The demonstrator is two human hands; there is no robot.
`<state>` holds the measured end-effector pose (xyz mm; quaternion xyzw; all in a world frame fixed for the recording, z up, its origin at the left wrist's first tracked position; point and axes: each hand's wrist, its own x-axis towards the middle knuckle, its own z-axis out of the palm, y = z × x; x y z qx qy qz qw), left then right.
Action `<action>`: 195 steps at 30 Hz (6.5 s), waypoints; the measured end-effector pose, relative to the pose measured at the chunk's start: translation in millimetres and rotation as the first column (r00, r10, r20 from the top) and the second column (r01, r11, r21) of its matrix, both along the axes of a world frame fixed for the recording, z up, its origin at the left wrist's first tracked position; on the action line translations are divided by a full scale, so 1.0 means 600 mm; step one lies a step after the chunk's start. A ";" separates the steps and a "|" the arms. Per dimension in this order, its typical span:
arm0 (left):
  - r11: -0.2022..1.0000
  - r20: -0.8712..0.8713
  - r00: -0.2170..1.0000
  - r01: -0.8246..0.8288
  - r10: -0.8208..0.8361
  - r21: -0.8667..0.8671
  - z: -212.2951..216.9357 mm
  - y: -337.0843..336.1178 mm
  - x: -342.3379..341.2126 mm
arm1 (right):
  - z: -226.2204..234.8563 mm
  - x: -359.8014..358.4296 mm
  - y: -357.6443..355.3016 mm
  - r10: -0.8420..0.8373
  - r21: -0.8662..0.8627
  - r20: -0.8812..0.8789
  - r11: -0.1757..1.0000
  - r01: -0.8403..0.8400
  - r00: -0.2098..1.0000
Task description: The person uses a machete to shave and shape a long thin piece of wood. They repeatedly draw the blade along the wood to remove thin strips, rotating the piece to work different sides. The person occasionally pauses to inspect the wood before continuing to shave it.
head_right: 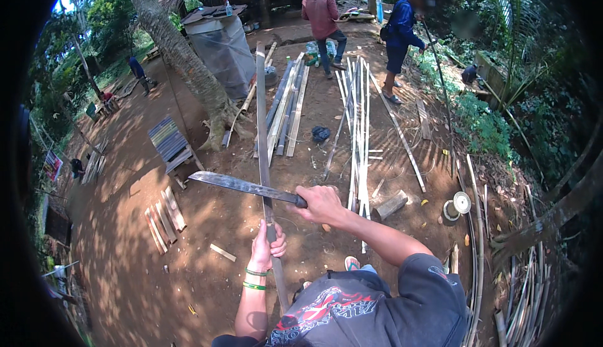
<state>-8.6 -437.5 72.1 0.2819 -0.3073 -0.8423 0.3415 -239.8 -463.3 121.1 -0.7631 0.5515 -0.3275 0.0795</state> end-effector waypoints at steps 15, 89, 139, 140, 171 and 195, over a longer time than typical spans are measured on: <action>0.984 0.355 0.920 -0.128 0.163 -0.122 0.008 0.006 -0.023 | 0.014 0.019 -0.004 0.033 0.197 -0.256 0.980 0.019 0.966; 0.910 0.669 0.641 -0.119 0.377 -0.398 -0.112 -0.024 -0.108 | -0.008 -0.123 -0.162 0.070 0.177 -0.369 0.984 -0.004 0.927; 0.798 0.717 0.412 -0.046 0.563 -0.600 -0.115 -0.024 -0.089 | 0.232 -0.368 -0.568 -0.555 0.071 -0.045 0.827 0.557 0.830; 0.805 0.714 0.423 -0.068 0.558 -0.589 -0.113 -0.029 -0.089 | 0.227 -0.378 -0.555 -0.541 0.075 0.031 0.839 0.538 0.840; 0.777 0.635 0.487 -0.168 0.600 -0.606 -0.119 0.029 -0.103 | 0.193 -0.264 -0.443 -0.240 -0.226 -0.377 0.960 0.163 0.894; 0.788 0.637 0.492 -0.193 0.593 -0.585 -0.165 -0.029 -0.110 | 0.114 -0.195 -0.324 -0.048 0.123 -0.216 0.989 0.076 0.975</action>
